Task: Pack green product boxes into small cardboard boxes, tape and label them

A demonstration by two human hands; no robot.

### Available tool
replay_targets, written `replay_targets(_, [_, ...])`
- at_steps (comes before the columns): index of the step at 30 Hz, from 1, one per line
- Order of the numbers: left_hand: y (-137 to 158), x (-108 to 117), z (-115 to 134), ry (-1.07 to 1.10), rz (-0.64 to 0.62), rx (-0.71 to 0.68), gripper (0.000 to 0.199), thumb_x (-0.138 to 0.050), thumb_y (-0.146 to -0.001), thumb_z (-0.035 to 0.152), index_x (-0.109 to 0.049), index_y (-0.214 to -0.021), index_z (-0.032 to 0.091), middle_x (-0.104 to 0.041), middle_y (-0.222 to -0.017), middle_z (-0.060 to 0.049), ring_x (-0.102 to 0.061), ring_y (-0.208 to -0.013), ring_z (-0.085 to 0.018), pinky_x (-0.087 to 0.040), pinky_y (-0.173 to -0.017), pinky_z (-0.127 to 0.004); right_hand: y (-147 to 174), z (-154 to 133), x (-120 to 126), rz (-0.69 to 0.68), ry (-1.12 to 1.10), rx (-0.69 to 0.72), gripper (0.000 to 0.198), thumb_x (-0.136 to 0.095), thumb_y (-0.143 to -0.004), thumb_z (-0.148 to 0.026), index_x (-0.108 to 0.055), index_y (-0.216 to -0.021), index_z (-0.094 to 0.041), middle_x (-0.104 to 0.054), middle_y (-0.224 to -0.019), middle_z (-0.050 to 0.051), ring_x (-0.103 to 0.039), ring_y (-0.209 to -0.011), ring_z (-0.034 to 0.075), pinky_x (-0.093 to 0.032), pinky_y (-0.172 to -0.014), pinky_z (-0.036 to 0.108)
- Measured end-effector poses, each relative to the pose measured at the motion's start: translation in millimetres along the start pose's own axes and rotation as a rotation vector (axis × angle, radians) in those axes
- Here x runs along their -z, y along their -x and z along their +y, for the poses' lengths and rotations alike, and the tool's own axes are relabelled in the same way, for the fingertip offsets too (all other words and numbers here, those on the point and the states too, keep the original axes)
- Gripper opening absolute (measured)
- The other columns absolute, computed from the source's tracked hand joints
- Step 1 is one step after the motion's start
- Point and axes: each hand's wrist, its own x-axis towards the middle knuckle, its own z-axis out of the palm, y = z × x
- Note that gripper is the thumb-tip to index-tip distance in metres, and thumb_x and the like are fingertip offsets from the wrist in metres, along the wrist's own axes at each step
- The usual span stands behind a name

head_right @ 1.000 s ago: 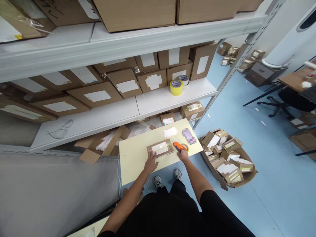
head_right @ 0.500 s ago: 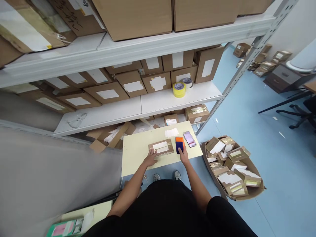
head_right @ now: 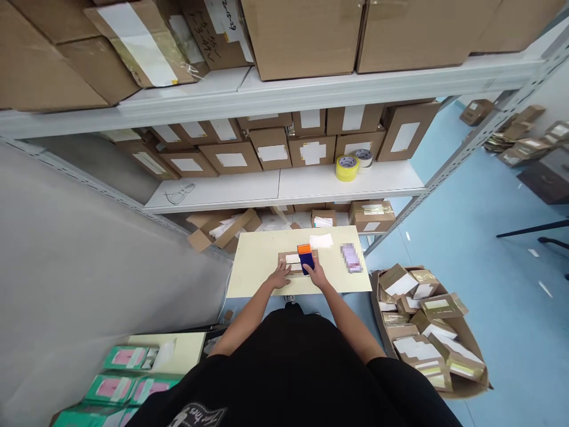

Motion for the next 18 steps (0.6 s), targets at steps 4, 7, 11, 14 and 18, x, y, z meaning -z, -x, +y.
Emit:
replay_targets(4, [12.2, 9.9, 4.7, 0.071, 0.081, -0.021, 0.08, -0.07, -0.077, 0.031, -0.048, -0.154, 0.025, -0.021, -0.173, -0.011, -0.016, -0.161, -0.034, -0.04, -0.118, -0.051, 1.0, 2.3, 5.4, -0.017, 0.012, 0.029, 0.057, -0.06, -0.089, -0.06, -0.059, -0.132, -0.022, -0.073, -0.124, 0.011, -0.067, -0.117, 0.03, -0.053, -0.101, 0.044])
replay_targets(7, [15.6, 28.3, 14.7, 0.172, 0.25, -0.065, 0.059, -0.066, -0.082, 0.029, -0.063, -0.141, 0.024, -0.054, -0.156, -0.012, -0.048, -0.146, -0.032, -0.042, -0.118, -0.045, 0.5, 3.4, 6.4, -0.02, 0.035, 0.024, 0.056, -0.061, -0.089, -0.059, -0.061, -0.129, -0.022, -0.074, -0.12, 0.011, -0.068, -0.112, 0.03, -0.054, -0.1, 0.045])
replay_targets(11, [3.9, 65.3, 37.4, 0.239, 0.403, -0.093, 0.047, -0.046, -0.098, 0.032, -0.065, -0.14, 0.02, -0.065, -0.144, -0.012, -0.057, -0.135, -0.026, -0.039, -0.12, -0.04, -0.1, 4.4, 6.4, -0.033, 0.065, 0.035, 0.055, -0.059, -0.089, -0.06, -0.06, -0.128, -0.022, -0.073, -0.118, 0.01, -0.068, -0.11, 0.029, -0.054, -0.098, 0.044])
replay_targets(14, [-9.8, 93.3, 56.1, 0.348, 0.421, -0.188, 0.044, -0.051, -0.098, 0.042, -0.071, -0.131, 0.021, -0.071, -0.134, -0.011, -0.063, -0.126, -0.026, -0.044, -0.115, -0.038, 0.7, 3.9, 6.6, -0.055, 0.054, 0.042, 0.055, -0.061, -0.088, -0.06, -0.06, -0.127, -0.021, -0.073, -0.116, 0.01, -0.069, -0.107, 0.03, -0.054, -0.097, 0.044])
replay_targets(18, [-21.8, 116.8, 69.8, 0.461, 0.23, -0.35, 0.041, -0.064, -0.088, 0.049, -0.08, -0.109, 0.017, -0.078, -0.113, -0.009, -0.069, -0.105, -0.025, -0.052, -0.098, -0.034, 1.3, 1.2, 6.8, -0.096, 0.076, 0.026, 0.056, -0.06, -0.088, -0.061, -0.06, -0.126, -0.02, -0.072, -0.115, 0.01, -0.068, -0.106, 0.029, -0.054, -0.096, 0.043])
